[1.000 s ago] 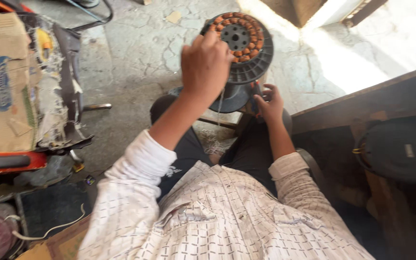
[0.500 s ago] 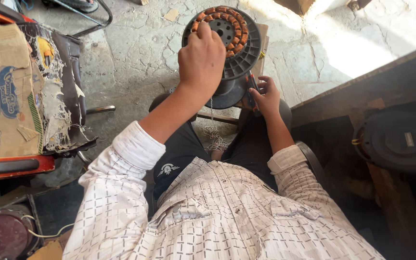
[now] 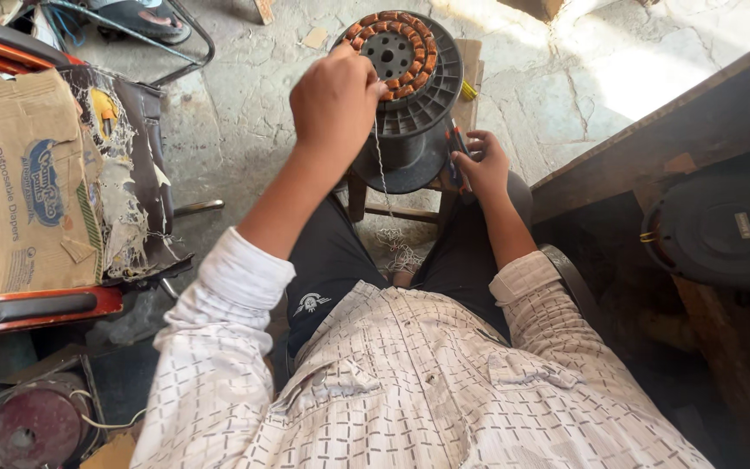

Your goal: The person uses a screwdriver to adjust copper windings on a motor stator, then ties and trims a white string with pliers. The person works on the stator while seated, manipulating the windings and string with both hands.

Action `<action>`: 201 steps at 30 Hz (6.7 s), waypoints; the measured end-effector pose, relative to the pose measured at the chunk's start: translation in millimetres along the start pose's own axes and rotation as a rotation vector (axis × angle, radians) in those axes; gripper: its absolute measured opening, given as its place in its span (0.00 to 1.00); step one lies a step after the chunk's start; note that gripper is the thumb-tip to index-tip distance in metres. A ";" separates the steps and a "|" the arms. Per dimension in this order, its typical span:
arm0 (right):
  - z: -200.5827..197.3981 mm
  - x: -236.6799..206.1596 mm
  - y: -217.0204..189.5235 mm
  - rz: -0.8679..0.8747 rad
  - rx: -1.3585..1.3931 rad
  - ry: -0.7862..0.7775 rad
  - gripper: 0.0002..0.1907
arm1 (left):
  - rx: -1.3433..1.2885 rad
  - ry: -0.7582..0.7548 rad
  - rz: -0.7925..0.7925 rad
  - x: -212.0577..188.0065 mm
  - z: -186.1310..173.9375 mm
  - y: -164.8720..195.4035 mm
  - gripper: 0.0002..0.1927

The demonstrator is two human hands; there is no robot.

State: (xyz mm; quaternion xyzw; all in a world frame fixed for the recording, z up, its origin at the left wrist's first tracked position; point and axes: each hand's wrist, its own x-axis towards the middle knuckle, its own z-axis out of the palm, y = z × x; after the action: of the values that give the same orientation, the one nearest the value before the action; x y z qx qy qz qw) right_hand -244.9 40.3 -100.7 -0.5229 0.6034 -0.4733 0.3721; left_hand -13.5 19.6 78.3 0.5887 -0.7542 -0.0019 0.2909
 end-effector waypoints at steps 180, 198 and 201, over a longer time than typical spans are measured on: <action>11.3 -101.4 -86.4 -0.469 0.303 -0.300 0.15 | -0.412 -0.021 0.149 -166.7 7.7 28.9 0.09; 11.7 -111.0 -77.6 0.055 0.415 -0.436 0.08 | -0.531 -0.061 -0.023 -177.6 31.9 25.2 0.06; 13.9 -113.1 -62.0 -0.026 0.280 -0.422 0.11 | -0.645 0.027 -0.131 -174.4 28.8 26.0 0.07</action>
State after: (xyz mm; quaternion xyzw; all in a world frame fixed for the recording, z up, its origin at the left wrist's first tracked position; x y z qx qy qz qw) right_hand -194.6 148.7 -50.2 -0.5613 0.4342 -0.4370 0.5527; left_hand -25.2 172.8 -12.7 0.5134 -0.6714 -0.2513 0.4717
